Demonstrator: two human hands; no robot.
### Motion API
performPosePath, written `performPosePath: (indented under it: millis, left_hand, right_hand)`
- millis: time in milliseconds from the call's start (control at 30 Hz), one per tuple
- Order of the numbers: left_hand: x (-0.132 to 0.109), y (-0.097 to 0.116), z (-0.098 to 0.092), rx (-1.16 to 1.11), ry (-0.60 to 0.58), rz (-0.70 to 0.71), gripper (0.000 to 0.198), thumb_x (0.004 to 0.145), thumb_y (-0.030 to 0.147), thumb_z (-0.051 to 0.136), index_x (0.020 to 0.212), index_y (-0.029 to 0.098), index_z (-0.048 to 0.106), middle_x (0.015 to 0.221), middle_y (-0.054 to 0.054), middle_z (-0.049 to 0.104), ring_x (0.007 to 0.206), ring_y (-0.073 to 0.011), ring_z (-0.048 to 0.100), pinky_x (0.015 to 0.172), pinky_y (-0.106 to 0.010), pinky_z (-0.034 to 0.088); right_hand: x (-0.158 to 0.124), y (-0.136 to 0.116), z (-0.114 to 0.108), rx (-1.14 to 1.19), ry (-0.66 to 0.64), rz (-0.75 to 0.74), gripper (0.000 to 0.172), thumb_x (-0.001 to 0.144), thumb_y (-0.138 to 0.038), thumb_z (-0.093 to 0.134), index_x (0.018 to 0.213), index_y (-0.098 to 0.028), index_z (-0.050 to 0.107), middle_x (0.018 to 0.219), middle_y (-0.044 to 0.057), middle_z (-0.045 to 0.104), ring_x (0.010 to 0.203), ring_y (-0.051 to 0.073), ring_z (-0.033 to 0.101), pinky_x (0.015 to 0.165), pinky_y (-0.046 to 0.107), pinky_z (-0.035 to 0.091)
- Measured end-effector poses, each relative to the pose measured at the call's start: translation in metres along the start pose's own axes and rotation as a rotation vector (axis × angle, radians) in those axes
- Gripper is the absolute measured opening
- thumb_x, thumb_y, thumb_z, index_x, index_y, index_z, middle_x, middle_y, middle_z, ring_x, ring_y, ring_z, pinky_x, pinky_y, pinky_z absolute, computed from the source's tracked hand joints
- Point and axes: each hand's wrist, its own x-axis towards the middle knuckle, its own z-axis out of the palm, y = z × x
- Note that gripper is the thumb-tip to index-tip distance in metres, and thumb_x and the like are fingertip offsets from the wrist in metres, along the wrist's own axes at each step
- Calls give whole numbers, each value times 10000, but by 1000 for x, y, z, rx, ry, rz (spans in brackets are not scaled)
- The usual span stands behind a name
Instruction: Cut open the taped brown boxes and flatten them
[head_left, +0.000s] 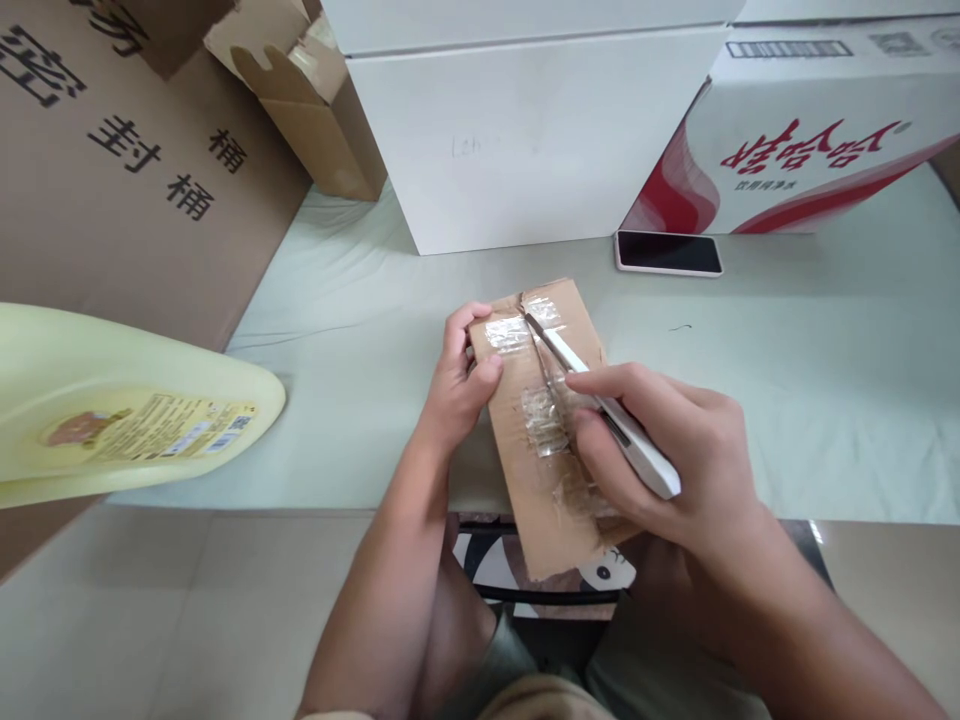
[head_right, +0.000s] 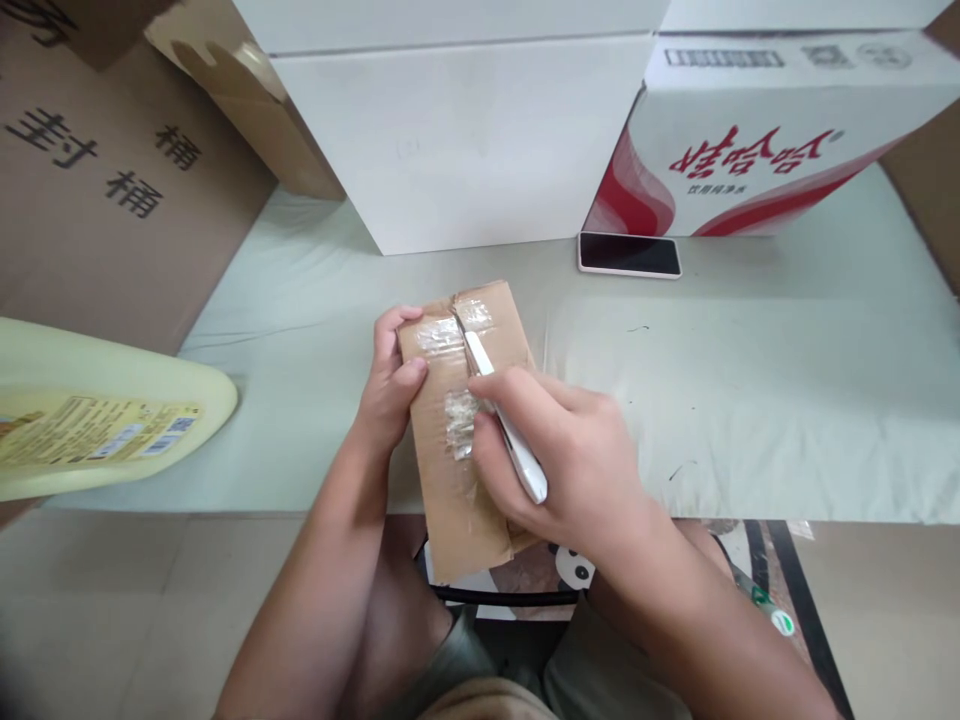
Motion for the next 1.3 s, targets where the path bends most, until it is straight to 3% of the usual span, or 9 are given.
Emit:
performPosePath:
  millis: [233, 433, 700, 967, 1100, 1300]
  left_hand:
    - [-1, -3, -1, 29, 15, 6, 584, 834, 594, 719, 1302, 314, 509, 1210, -59, 609, 953, -216, 596, 850, -353, 547]
    - [-1, -2, -1, 14, 25, -6, 624, 809, 640, 740, 1293, 317, 514, 1227, -62, 605, 962, -218, 596, 848, -347, 543]
    - [0, -1, 0, 17, 36, 11, 589, 825, 618, 739, 1286, 320, 526, 1091, -34, 614, 862, -186, 574, 777, -318, 527]
    - [-2, 0, 2, 6, 43, -1, 523, 839, 504, 712, 1288, 319, 514, 1079, -30, 618, 845, -181, 580, 749, -314, 526]
    - [-1, -1, 1, 4, 45, 5, 555, 832, 557, 731, 1288, 319, 523, 1092, -33, 621, 842, -183, 586, 744, -315, 525]
    - [2, -8, -5, 67, 20, 88, 692, 807, 675, 743, 1347, 315, 504, 1314, -74, 611, 1122, -258, 622, 936, -362, 534]
  right_hand:
    - [-3, -9, 5, -128, -90, 55, 132, 977, -203, 575, 1106, -219, 602, 755, -9, 682, 507, 116, 545, 491, 253, 387]
    - [-4, -6, 12, -186, -57, 64, 108, 978, -232, 560, 1067, -217, 620, 670, -23, 641, 466, 119, 506, 477, 261, 341]
    - [-8, -7, 7, -51, -5, 51, 150, 932, -142, 555, 1050, -228, 589, 647, -54, 588, 442, 91, 436, 482, 239, 345]
    - [-7, -6, 14, -207, -47, 22, 124, 936, -188, 531, 1015, -200, 626, 557, -66, 508, 413, 92, 409, 447, 245, 298]
    - [-10, -6, 10, -80, -30, 36, 110, 946, -169, 538, 1028, -209, 597, 589, -69, 535, 424, 77, 415, 454, 222, 334]
    - [-18, -9, 2, 122, 106, 47, 100, 891, -173, 568, 966, -238, 578, 583, -60, 508, 432, 92, 426, 428, 246, 316]
